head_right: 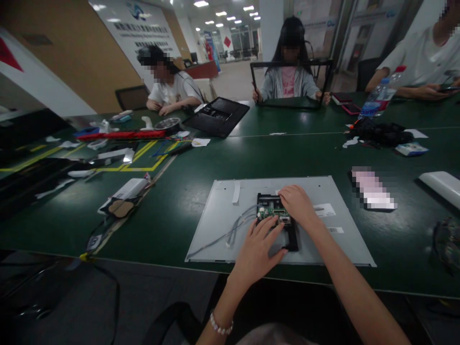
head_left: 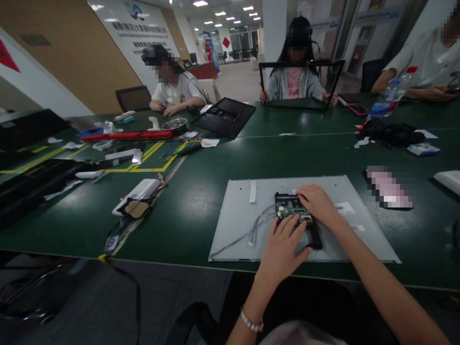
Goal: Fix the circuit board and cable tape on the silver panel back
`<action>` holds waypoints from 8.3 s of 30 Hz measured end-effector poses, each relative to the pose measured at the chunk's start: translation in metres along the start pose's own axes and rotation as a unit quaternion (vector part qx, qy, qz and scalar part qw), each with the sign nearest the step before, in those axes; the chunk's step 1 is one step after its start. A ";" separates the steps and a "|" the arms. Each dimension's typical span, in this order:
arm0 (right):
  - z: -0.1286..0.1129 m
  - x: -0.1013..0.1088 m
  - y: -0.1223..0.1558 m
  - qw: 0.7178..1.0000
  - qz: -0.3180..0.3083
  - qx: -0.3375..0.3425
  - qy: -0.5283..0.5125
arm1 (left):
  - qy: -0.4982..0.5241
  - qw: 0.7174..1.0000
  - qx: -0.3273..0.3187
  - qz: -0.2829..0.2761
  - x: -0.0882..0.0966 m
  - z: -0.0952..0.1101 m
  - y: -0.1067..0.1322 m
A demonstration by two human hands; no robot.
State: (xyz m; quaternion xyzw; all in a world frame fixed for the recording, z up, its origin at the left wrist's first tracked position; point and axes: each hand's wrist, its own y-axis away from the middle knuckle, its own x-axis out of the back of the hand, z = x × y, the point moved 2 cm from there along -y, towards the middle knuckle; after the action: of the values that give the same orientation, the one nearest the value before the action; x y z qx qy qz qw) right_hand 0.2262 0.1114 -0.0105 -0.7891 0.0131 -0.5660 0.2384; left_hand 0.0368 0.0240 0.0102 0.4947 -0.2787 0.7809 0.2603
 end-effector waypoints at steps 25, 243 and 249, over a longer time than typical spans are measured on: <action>0.006 -0.006 0.001 0.997 0.001 -0.033 -0.073 | 0.008 1.000 0.001 -0.013 -0.001 -0.003 -0.005; -0.079 -0.018 0.003 0.973 -0.192 0.073 -0.102 | -0.201 0.932 0.284 0.103 0.072 -0.147 0.019; -0.079 -0.017 0.003 0.975 -0.185 0.076 -0.100 | -0.199 0.936 0.278 0.084 0.062 -0.131 0.002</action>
State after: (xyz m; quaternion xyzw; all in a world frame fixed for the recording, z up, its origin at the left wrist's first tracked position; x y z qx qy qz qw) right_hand 0.1492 0.0856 -0.0076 -0.8102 -0.2002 -0.5177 0.1883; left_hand -0.0702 0.1213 0.0200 0.6673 -0.1366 0.7321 -0.0146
